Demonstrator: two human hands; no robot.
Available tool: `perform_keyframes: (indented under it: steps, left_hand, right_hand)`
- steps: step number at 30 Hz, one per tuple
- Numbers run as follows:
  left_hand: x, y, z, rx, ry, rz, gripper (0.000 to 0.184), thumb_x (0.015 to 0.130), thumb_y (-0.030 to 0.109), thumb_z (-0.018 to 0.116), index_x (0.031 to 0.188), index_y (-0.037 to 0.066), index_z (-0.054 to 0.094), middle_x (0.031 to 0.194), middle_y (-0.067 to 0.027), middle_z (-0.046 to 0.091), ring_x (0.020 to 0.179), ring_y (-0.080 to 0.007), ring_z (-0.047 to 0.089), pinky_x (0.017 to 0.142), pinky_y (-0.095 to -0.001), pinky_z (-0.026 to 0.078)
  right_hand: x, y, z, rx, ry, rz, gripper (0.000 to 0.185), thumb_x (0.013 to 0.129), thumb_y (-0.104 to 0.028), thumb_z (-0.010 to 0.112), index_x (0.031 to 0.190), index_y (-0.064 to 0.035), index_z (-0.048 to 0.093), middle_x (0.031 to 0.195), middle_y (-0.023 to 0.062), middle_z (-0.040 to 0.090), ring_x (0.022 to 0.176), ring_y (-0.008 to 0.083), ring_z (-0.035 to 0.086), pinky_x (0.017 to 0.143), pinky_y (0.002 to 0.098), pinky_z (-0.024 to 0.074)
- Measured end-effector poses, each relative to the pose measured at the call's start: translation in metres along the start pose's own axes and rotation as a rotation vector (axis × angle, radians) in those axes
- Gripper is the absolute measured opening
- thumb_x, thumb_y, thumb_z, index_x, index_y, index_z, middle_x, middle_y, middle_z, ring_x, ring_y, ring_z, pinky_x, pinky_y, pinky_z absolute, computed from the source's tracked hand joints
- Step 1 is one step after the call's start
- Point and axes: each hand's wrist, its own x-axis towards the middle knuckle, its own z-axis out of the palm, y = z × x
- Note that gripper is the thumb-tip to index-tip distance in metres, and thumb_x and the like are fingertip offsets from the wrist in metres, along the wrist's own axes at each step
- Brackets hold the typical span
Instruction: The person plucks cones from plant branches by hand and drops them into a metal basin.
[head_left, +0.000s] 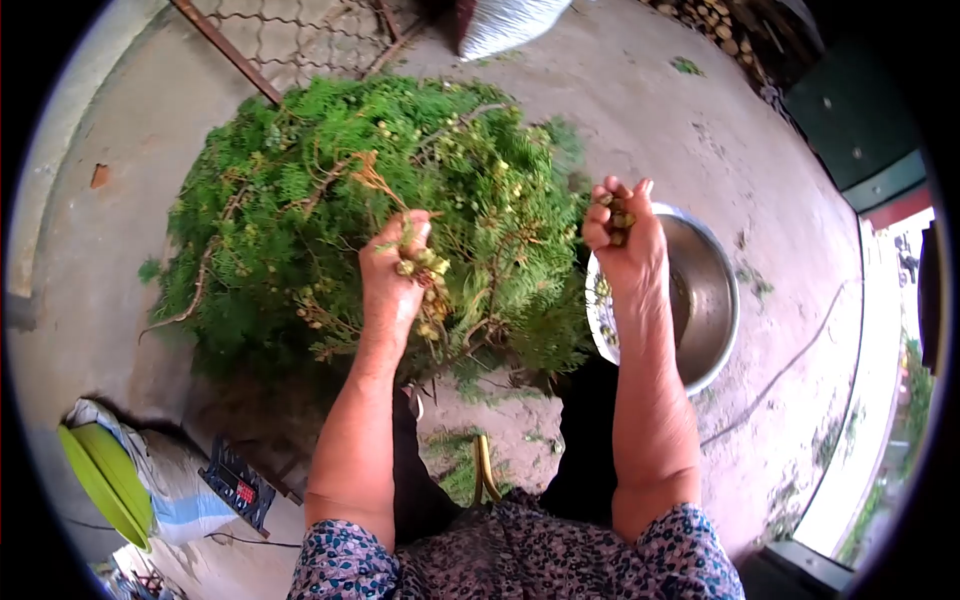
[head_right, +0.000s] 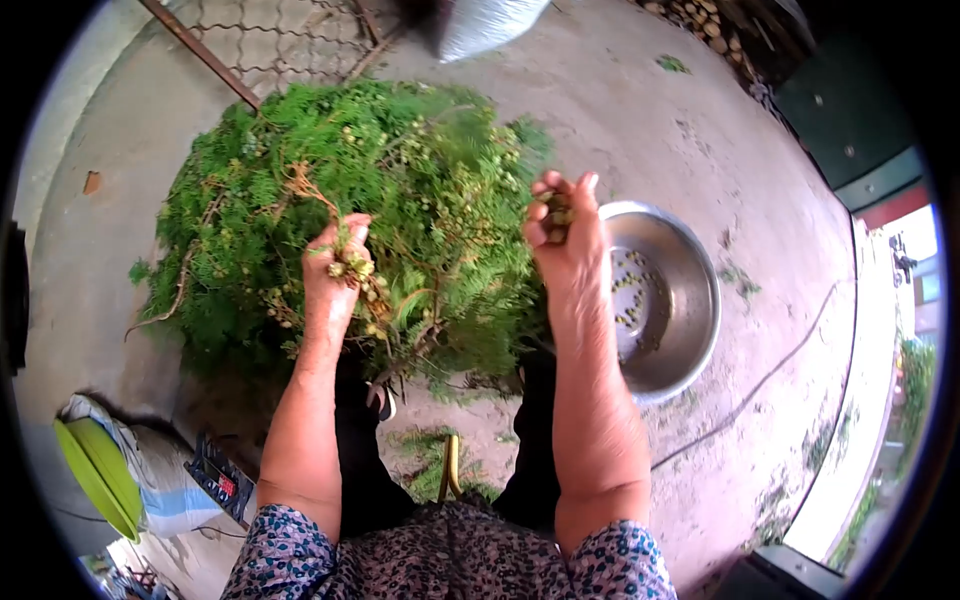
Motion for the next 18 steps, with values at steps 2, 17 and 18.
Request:
perform_keyframes:
  steps: [2,17,18]
  left_hand:
    - [0.000,0.005,0.004,-0.212,0.022,-0.147,0.018,0.083,0.010,0.059,0.097,-0.002,0.060,0.065,0.0009,0.052,0.047,-0.0062,0.044,0.043,-0.0195,0.034]
    - [-0.016,0.032,0.025,0.582,0.000,0.182,0.032,0.079,0.025,0.066,0.101,0.003,0.059,0.073,-0.0055,0.062,0.058,-0.0102,0.057,0.053,-0.0244,0.046]
    - [-0.018,0.036,0.027,0.596,-0.013,0.117,0.034,0.079,0.027,0.065,0.102,0.003,0.058,0.077,-0.0075,0.064,0.061,-0.0118,0.059,0.056,-0.0258,0.048]
  right_hand:
    - [0.006,-0.019,-0.036,-0.079,0.373,-0.040,0.043,0.091,-0.042,0.040,0.087,-0.0007,0.052,0.072,0.0100,0.053,0.064,0.0193,0.051,0.050,0.0269,0.0412]
    - [0.016,-0.066,-0.144,-0.096,0.488,-0.232,0.032,0.091,-0.030,0.045,0.098,0.0013,0.050,0.089,0.0115,0.056,0.090,0.0219,0.055,0.083,0.0408,0.0453]
    - [0.011,-0.059,-0.116,-0.185,0.375,-0.326,0.031,0.090,-0.029,0.048,0.095,0.0016,0.053,0.081,0.0088,0.058,0.075,0.0181,0.057,0.071,0.0310,0.0473]
